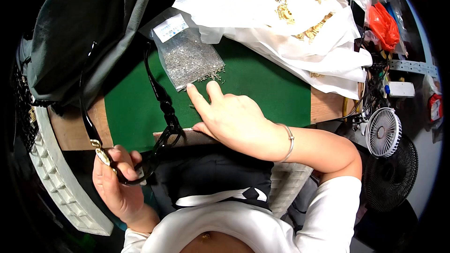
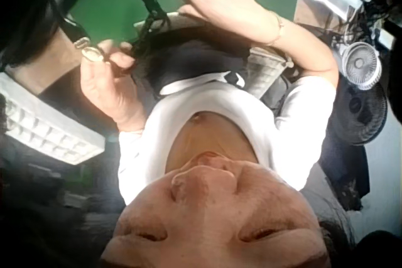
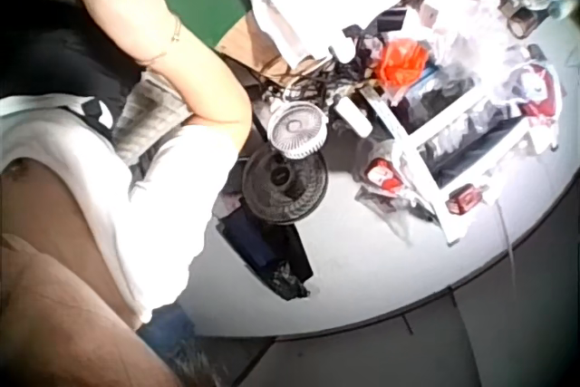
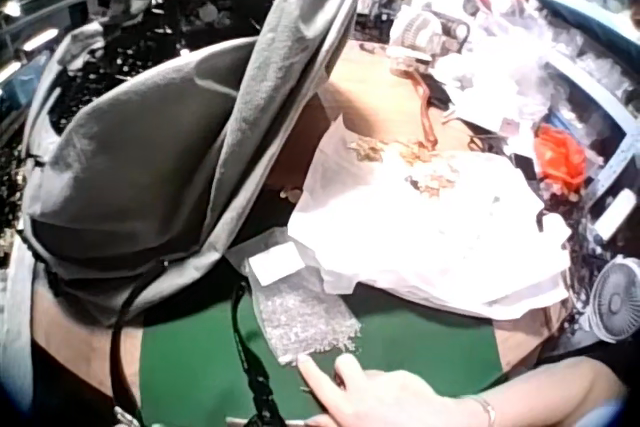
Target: The person repeatedly picks up black-framed glasses and uses a screwdriver to tighten screws on the temples. They place the glasses on a green mat, adjust the frame, and continue the screwing process throughout the clip.
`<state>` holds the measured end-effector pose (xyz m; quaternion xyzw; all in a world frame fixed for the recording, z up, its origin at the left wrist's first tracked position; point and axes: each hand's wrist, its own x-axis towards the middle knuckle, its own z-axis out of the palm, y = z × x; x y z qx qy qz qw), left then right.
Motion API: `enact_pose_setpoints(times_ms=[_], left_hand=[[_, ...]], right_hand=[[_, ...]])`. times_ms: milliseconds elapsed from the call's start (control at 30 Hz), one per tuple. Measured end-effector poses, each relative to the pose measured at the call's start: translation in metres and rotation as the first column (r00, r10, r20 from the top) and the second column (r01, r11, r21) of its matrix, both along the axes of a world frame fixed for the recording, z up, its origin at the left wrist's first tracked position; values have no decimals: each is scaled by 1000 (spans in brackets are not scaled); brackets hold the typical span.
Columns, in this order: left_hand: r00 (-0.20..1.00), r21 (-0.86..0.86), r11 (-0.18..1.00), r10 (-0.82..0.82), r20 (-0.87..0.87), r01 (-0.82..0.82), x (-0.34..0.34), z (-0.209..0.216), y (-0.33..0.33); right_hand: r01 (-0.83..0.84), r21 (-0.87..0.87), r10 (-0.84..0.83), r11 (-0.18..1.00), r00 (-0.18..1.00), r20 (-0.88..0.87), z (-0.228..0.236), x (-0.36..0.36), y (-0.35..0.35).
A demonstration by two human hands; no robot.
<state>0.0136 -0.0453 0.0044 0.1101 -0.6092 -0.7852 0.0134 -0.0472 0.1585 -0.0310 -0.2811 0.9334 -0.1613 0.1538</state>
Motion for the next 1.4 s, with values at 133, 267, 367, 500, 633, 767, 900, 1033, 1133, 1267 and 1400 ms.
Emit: enact_pose_setpoints(times_ms=[133, 267, 367, 500, 633, 767, 900, 1033, 1133, 1267, 1400], left_hand=[[996, -7, 998, -59, 59, 60, 4, 11, -13], [997, 72, 996, 40, 69, -45, 4, 11, -13], [995, 164, 986, 26, 94, -41, -4, 7, -19], [985, 570, 816, -160, 63, 96, -2, -3, -25], [921, 839, 529, -377, 102, 124, 0, -13, -8], [862, 899, 420, -494, 115, 121, -2, -23, 8], [859, 912, 393, -501, 104, 119, -4, -30, 10], [855, 894, 432, -502, 127, 120, -6, -31, 9], [853, 899, 433, -491, 180, 60, -5, -34, 10], [833, 957, 291, -529, 161, 0, -5, -46, 5], [838, 986, 165, -541, 64, 31, -2, -54, 8]], right_hand=[[70, -72, -63, 995, 993, 97, 11, 5, 15], [164, -151, -139, 975, 976, 167, 13, -1, 26], [115, -140, -93, 983, 983, 157, 12, 3, 25], [133, -119, -138, 984, 990, -32, -2, 12, 17], [151, -104, -162, 983, 981, -110, -8, 15, 12], [175, -124, -188, 977, 976, -106, -9, 14, 9], [131, -68, -137, 989, 985, -105, -8, 12, 11], [60, 54, -49, 997, 981, -187, -11, 15, 10], [42, 49, -36, 998, 993, -116, -5, 12, 7], [227, -391, 40, 892, 822, 568, 18, 2, 9], [701, -242, 360, 671, -23, 933, 44, -3, -2]])
